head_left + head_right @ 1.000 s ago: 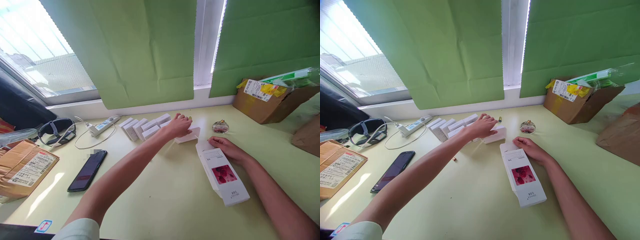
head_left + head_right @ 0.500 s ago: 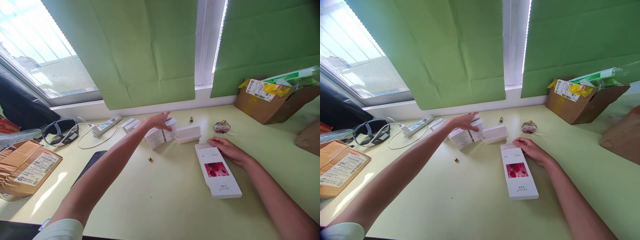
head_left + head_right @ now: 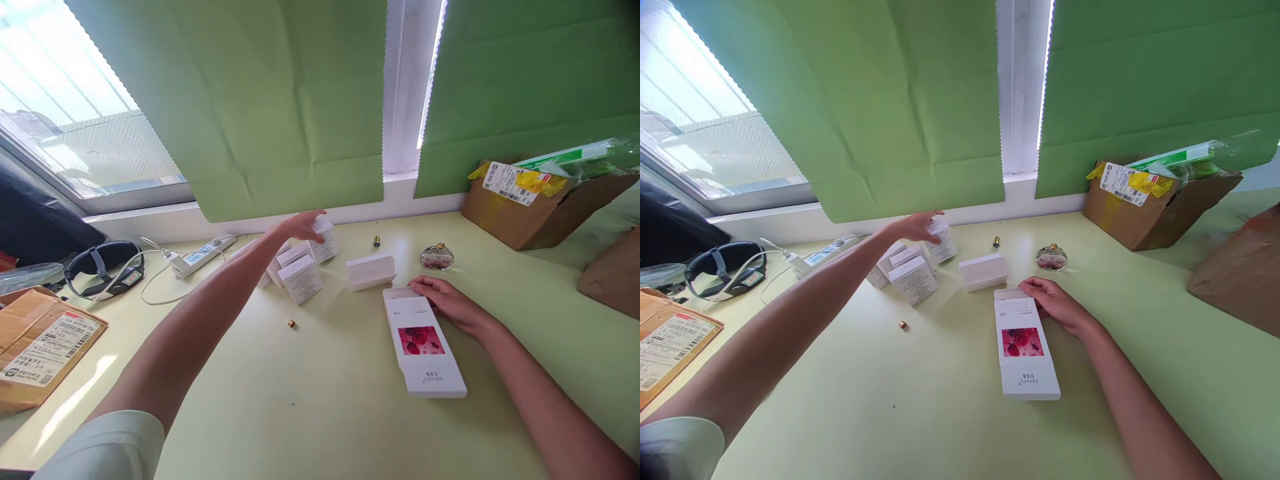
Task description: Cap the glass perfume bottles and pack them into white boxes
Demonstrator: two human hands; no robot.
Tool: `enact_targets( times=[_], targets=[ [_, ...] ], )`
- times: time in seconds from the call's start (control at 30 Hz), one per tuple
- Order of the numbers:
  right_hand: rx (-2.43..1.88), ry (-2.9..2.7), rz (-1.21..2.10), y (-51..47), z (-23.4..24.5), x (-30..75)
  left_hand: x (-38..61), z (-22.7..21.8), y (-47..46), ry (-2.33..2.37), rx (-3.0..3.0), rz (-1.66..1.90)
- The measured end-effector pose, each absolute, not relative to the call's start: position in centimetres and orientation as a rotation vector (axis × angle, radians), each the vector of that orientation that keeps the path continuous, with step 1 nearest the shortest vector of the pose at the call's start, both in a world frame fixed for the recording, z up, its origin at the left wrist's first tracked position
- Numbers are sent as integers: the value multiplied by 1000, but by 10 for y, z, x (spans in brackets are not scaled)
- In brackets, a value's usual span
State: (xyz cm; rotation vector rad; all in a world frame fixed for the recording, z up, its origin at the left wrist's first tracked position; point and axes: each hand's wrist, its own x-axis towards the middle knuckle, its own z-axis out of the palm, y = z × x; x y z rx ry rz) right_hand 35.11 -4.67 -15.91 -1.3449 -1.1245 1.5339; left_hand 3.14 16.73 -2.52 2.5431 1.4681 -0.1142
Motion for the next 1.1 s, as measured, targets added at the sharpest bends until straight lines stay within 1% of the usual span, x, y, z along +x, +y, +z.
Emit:
enact_targets(
  times=[0.17,0.33,0.43,0.5,0.57,0.6,0.63,0.67,0.7,0.73,0.77,0.83,0.9,1.0,1.1],
  targets=[
    [-1359,-1097,1528,-47,-156,346,19,-27,191,1635,2464,-122],
    [-1327,-1099,1585,-49,-155,340,8,-35,195,1761,2393,-141],
    [-1302,-1101,1619,-50,-154,338,10,-28,189,1798,2391,-108],
    [-1296,-1094,1639,-51,-153,337,18,-18,172,1834,2430,-23],
    [-1286,-1091,1667,-52,-152,335,31,-11,138,1860,2510,179],
    [-1279,-1090,1688,-53,-151,334,38,-11,113,1851,2562,351],
    [-1271,-1085,1711,-54,-151,332,45,-15,85,1738,2591,719],
    [-1260,-1072,1735,-55,-150,330,52,-23,55,1563,2578,964],
    [-1246,-1053,1759,-57,-149,328,58,-34,25,1384,2548,1064],
    [-1225,-1030,1783,-58,-148,325,62,-49,-3,1242,2508,1043],
    [-1195,-1009,1808,-59,-147,322,65,-65,-27,1139,2458,947],
    [-1113,-984,1850,-61,-144,316,65,-99,-59,1127,2218,805],
    [-1025,-989,1891,-63,-141,311,61,-125,-70,1153,1954,721],
    [-944,-1010,1949,-67,-137,307,53,-143,-65,1068,1746,659],
    [-928,-1057,1993,-70,-137,307,47,-143,-59,935,1674,610]
  ],
)
